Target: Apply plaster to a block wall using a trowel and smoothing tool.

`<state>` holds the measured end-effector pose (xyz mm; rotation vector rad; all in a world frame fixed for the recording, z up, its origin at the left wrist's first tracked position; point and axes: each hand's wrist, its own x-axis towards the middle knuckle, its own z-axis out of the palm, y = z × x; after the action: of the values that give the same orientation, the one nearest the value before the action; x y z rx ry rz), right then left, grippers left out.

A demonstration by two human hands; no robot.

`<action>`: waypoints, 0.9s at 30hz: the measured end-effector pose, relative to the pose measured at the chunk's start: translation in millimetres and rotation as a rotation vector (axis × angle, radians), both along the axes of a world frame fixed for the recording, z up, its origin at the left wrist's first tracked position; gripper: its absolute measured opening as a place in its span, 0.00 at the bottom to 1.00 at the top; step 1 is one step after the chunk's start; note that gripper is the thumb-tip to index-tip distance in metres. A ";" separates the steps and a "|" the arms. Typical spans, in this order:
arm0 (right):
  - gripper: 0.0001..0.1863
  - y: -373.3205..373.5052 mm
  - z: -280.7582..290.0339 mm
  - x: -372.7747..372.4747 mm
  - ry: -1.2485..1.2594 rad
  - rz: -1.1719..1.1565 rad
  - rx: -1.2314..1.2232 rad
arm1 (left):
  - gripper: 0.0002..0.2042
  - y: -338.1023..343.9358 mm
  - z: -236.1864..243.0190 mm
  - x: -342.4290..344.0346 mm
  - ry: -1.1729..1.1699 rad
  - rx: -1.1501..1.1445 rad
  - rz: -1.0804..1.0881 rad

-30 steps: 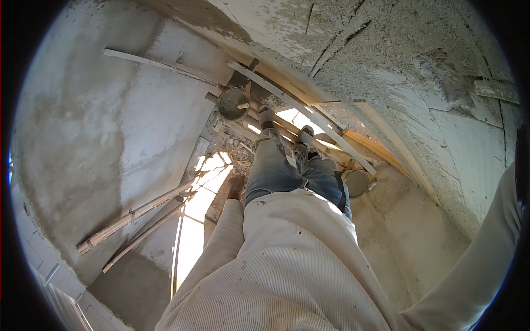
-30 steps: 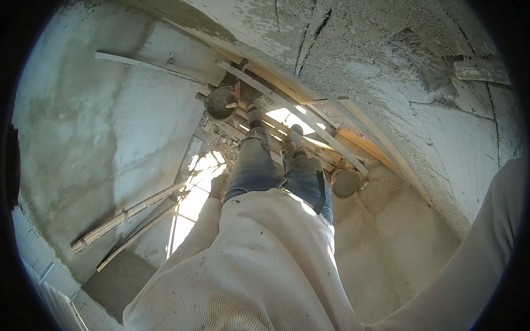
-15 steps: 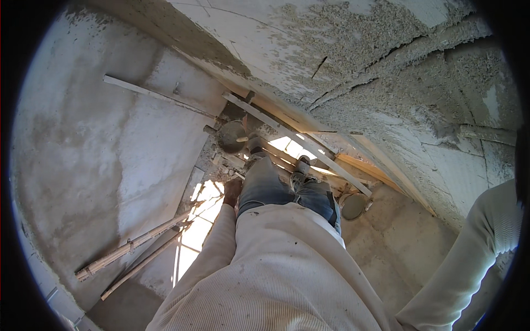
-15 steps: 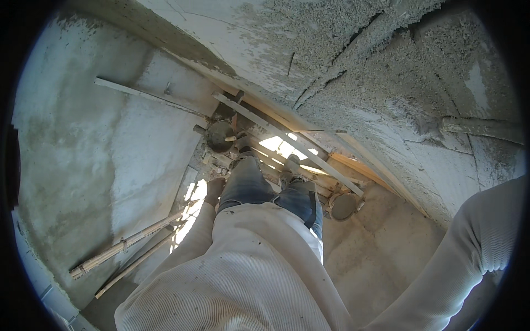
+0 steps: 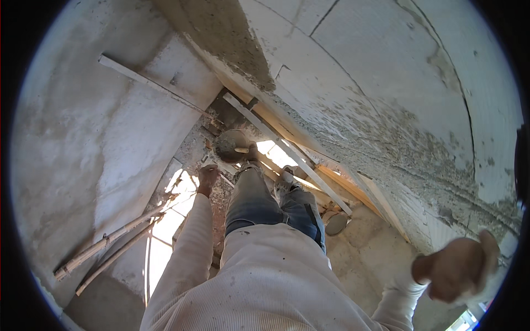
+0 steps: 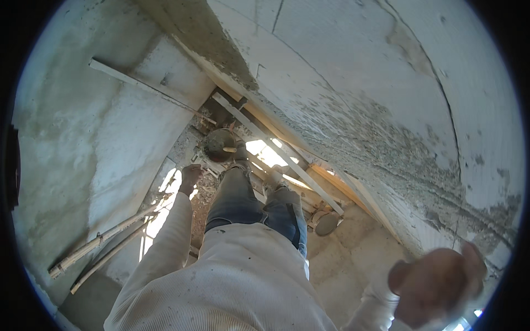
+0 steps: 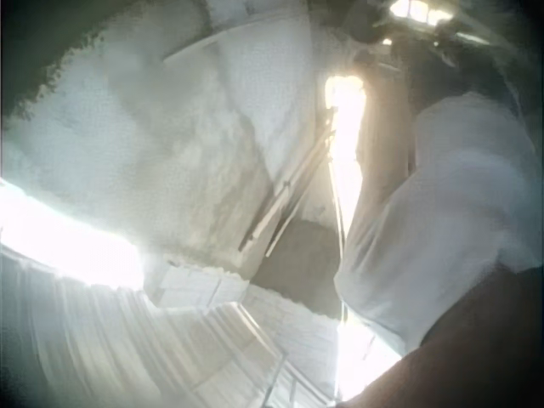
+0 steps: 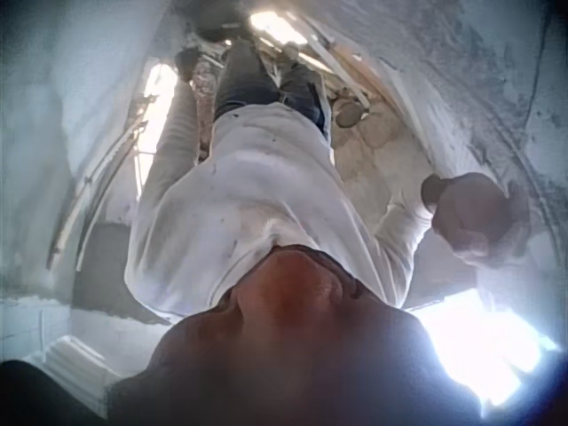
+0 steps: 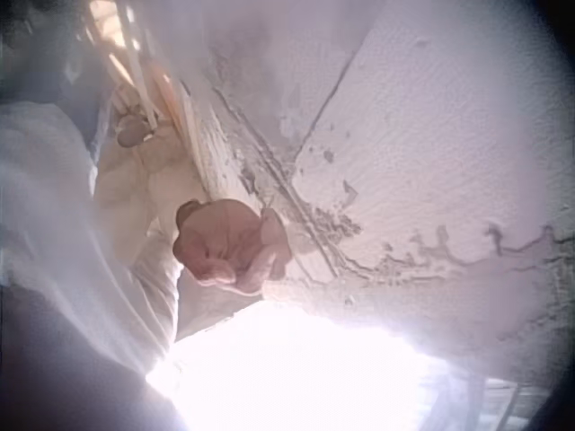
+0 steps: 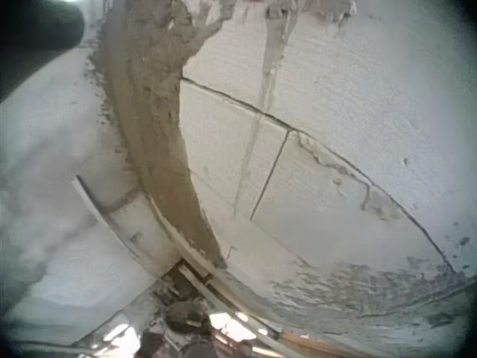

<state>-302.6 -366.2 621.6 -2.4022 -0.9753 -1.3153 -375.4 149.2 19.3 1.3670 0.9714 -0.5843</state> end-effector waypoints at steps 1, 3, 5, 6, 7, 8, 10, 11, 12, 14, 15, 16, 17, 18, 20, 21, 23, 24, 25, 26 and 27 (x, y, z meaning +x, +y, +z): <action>0.17 49.1 -73.5 6.7 0.358 -0.251 0.186 | 0.16 -1.4 2.5 -11.4 0.010 0.093 -0.050; 0.15 72.2 -209.0 31.6 1.168 -0.303 0.434 | 0.20 -27.9 2.9 -13.6 0.058 0.054 -0.048; 0.14 89.3 -368.2 18.8 1.604 -0.374 0.448 | 0.24 -14.4 -12.8 -50.3 0.120 -0.027 0.056; 0.13 72.0 -437.9 2.3 1.619 -0.366 0.351 | 0.25 -65.8 -2.1 -41.9 0.053 0.120 -0.148; 0.13 85.7 -472.5 -3.3 1.691 -0.402 0.113 | 0.29 -87.3 10.1 -50.0 0.000 0.307 -0.347; 0.15 100.9 -513.2 -11.9 1.798 -0.392 0.036 | 0.31 -91.1 3.5 -66.4 0.070 0.356 -0.385; 0.18 120.0 -590.4 -21.0 1.952 -0.281 -0.137 | 0.34 -113.1 -16.6 -92.3 0.171 0.397 -0.409; 0.18 132.4 -619.1 -22.9 1.980 -0.263 -0.155 | 0.35 -129.3 -23.4 -101.5 0.222 0.480 -0.390; 0.21 144.2 -646.7 -25.1 2.007 -0.227 -0.270 | 0.35 -146.5 -27.7 -109.9 0.273 0.554 -0.378; 0.24 178.7 -708.9 -12.8 2.030 -0.123 -0.430 | 0.37 -162.0 -36.5 -105.5 0.340 0.475 -0.351; 0.24 200.5 -730.9 -11.2 2.052 -0.054 -0.481 | 0.39 -165.5 -31.9 -107.2 0.397 0.400 -0.332; 0.24 217.8 -762.3 -10.5 1.977 -0.040 -0.526 | 0.39 -172.3 -33.4 -103.8 0.423 0.392 -0.326; 0.25 233.7 -795.8 -8.6 1.897 -0.028 -0.569 | 0.38 -178.4 -39.5 -98.6 0.487 0.450 -0.356; 0.26 246.6 -828.3 -11.4 1.790 0.012 -0.443 | 0.37 -182.4 -44.6 -95.9 0.553 0.505 -0.389; 0.27 269.8 -892.2 2.0 1.667 0.108 -0.561 | 0.36 -192.4 -51.3 -89.7 0.523 0.558 -0.385; 0.29 283.4 -917.0 7.4 1.540 0.203 -0.605 | 0.35 -193.9 -54.5 -89.4 0.478 0.631 -0.385; 0.28 314.6 -953.4 17.7 1.283 0.308 -0.796 | 0.34 -191.6 -61.0 -84.5 0.485 0.635 -0.345; 0.26 334.6 -961.1 18.7 1.261 0.269 -0.829 | 0.33 -189.5 -58.8 -87.9 0.485 0.641 -0.317; 0.25 341.8 -979.6 26.5 1.346 0.262 -0.946 | 0.33 -192.8 -62.2 -87.4 0.483 0.649 -0.318; 0.23 343.7 -993.6 36.3 1.422 0.245 -1.067 | 0.33 -194.0 -66.7 -83.5 0.484 0.635 -0.304; 0.19 356.5 -987.5 33.1 1.546 0.239 -1.031 | 0.33 -189.3 -63.6 -84.5 0.517 0.615 -0.295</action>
<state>-269.5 -9.7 -365.9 -2.5648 -1.2889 1.4040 -459.9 -40.0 -44.2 1.9793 1.4543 -0.9397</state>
